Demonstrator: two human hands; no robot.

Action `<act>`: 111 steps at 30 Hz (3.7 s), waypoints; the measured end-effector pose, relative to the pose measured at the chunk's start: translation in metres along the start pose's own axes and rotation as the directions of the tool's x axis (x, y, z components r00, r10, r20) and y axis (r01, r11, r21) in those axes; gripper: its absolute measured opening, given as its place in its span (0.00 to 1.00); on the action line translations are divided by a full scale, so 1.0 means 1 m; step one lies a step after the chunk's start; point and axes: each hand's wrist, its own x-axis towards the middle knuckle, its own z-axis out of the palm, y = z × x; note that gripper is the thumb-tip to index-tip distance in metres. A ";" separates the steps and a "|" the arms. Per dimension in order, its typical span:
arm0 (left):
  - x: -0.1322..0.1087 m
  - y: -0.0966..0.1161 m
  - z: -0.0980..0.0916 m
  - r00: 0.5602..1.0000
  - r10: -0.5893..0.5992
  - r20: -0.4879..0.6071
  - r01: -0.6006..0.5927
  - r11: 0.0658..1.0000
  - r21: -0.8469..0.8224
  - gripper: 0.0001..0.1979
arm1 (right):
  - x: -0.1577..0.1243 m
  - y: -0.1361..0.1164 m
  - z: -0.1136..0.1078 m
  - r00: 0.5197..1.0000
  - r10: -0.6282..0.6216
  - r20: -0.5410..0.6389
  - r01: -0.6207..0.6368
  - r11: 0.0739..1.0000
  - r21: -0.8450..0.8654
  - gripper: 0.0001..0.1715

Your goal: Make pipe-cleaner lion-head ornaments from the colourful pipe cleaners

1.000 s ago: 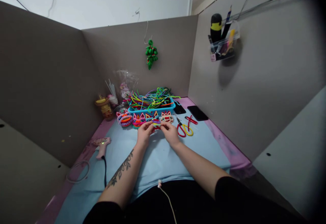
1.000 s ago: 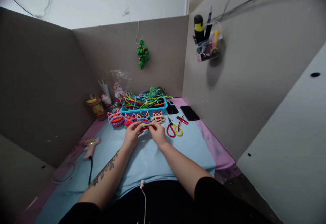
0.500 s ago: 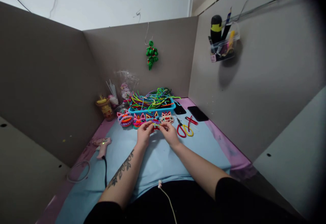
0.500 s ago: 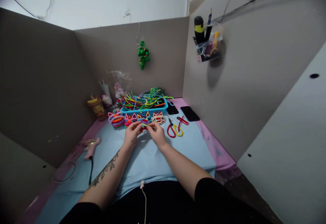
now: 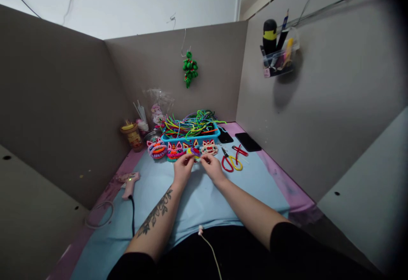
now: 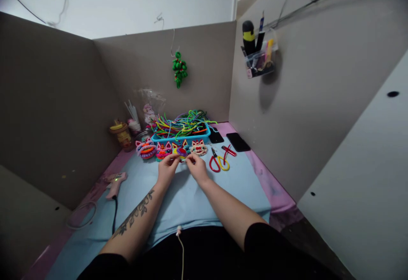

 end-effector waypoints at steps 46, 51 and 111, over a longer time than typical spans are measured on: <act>0.004 -0.009 0.004 0.976 -0.207 0.065 0.216 0.951 -0.221 0.16 | 0.004 -0.002 -0.002 0.996 0.018 -0.093 -0.006 0.992 0.129 0.07; 0.003 -0.005 0.006 0.969 -0.245 0.038 0.247 0.939 -0.240 0.16 | 0.003 0.002 -0.001 0.994 -0.007 -0.106 0.019 0.994 0.108 0.07; 0.005 -0.008 0.004 0.963 -0.270 0.021 0.265 0.924 -0.276 0.22 | 0.003 -0.003 -0.006 0.986 -0.165 -0.015 0.161 0.979 -0.128 0.09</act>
